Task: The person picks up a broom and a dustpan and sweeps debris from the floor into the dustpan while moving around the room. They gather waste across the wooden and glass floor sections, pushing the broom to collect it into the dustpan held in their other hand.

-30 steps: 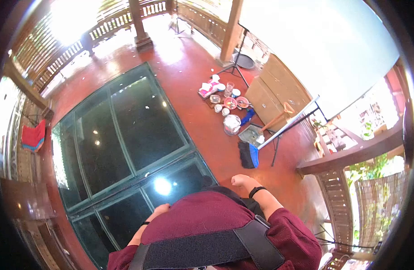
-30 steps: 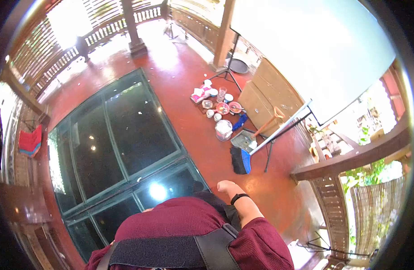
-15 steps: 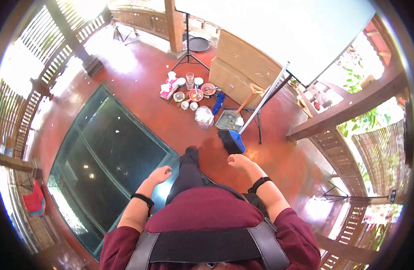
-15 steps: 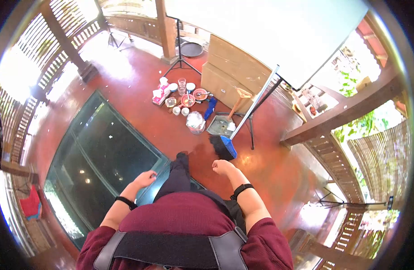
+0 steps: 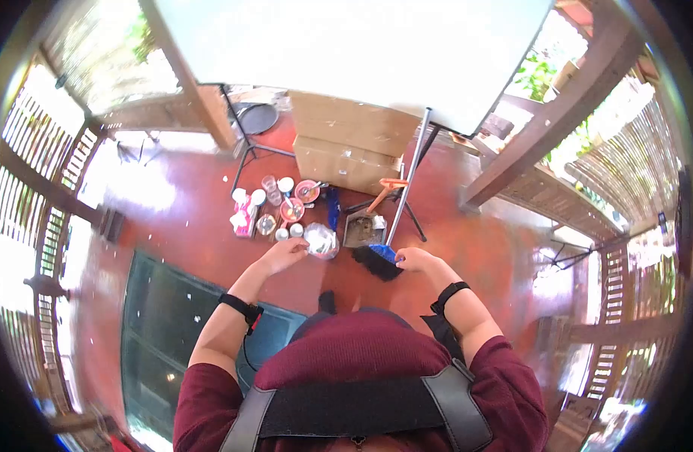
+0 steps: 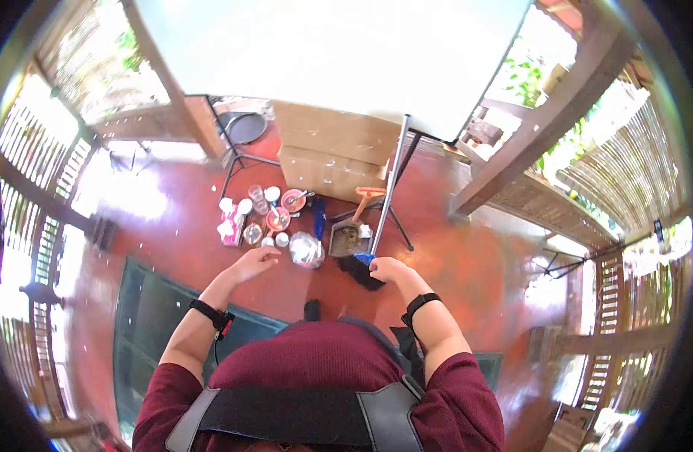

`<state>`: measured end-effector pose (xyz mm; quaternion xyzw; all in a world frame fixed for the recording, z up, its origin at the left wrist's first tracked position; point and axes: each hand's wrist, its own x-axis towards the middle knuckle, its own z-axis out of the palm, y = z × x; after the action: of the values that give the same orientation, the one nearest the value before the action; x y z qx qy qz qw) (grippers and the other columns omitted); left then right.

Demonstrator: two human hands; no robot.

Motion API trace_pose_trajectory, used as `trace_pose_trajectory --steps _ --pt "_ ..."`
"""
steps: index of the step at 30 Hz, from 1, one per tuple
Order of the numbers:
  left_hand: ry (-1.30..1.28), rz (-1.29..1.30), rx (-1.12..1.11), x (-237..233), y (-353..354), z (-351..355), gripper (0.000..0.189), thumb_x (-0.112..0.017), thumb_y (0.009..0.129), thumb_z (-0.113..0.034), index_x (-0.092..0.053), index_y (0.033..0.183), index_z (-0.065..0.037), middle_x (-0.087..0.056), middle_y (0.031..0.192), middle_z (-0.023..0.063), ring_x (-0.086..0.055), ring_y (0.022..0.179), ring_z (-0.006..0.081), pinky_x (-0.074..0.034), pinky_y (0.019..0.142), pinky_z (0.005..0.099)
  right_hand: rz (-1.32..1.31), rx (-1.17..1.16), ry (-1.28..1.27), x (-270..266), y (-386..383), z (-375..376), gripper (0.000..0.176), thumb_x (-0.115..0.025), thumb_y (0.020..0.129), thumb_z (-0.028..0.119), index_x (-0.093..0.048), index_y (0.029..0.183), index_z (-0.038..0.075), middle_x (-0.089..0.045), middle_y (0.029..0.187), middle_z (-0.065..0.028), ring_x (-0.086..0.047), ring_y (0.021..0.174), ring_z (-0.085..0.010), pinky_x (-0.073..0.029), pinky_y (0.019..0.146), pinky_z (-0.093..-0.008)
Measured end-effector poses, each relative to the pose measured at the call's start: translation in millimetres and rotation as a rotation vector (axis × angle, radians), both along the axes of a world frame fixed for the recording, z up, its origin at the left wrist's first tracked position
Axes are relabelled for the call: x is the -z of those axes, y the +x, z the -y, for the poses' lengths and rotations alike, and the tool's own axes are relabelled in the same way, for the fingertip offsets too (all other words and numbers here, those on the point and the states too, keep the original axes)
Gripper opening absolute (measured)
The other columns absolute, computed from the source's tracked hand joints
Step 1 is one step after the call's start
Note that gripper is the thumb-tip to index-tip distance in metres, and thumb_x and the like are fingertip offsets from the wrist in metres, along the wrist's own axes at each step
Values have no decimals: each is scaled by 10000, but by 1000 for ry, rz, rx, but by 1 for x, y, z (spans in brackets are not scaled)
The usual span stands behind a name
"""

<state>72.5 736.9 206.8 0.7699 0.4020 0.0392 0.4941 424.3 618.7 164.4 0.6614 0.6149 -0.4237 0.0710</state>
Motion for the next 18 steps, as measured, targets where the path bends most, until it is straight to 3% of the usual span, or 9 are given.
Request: trace_pose_trajectory --steps 5,7,9,12,15,16,18 --pt "73 213 163 15 61 -67 318 -532 779 -214 -499 1051 -52 -565 921 120 -553 866 218 -436 754 312 -85 123 -104 -1 28 -31 306 -529 747 214 -542 1015 67 -577 967 -123 -529 930 -247 -401 809 -340" --pt "-46 151 185 16 95 -80 354 -560 756 -218 -494 1059 -48 -545 965 139 -546 881 215 -433 761 311 -81 110 -18 -11 44 -48 315 -525 750 218 -535 1022 59 -579 964 -114 -539 902 -229 -413 784 -332" --pt "76 230 284 6 126 -89 362 -577 729 -214 -503 1042 -49 -532 968 159 -538 892 258 -429 774 332 -97 148 70 -15 64 -71 314 -530 749 212 -533 1019 51 -582 949 -107 -547 871 -212 -427 754 -322" --pt "312 116 488 9 179 -110 376 -563 715 -215 -491 1047 -51 -509 999 166 -512 925 304 -416 793 376 -153 309 158 -4 105 -104 291 -551 735 178 -534 992 41 -585 899 -99 -555 819 -192 -446 698 -304" --pt "383 30 516 -7 226 -129 396 -542 711 -230 -473 1057 -50 -481 1046 158 -477 967 328 -401 808 408 -116 432 328 -1 138 -146 293 -581 720 153 -520 968 8 -578 847 -117 -556 802 -205 -450 685 -304" --pt "418 -42 551 -1 240 -137 421 -524 728 -261 -451 1112 -103 -429 1151 133 -455 1015 310 -398 819 416 -127 510 333 -9 143 -158 375 -588 722 181 -481 1020 -19 -561 902 -152 -544 850 -227 -442 716 -312" --pt "534 -120 614 7 261 -146 442 -517 734 -225 -428 1158 -140 -417 1174 148 -463 997 326 -390 839 399 -144 604 476 -1 155 -184 417 -613 690 213 -487 1009 -24 -559 908 -190 -544 869 -272 -429 747 -341"
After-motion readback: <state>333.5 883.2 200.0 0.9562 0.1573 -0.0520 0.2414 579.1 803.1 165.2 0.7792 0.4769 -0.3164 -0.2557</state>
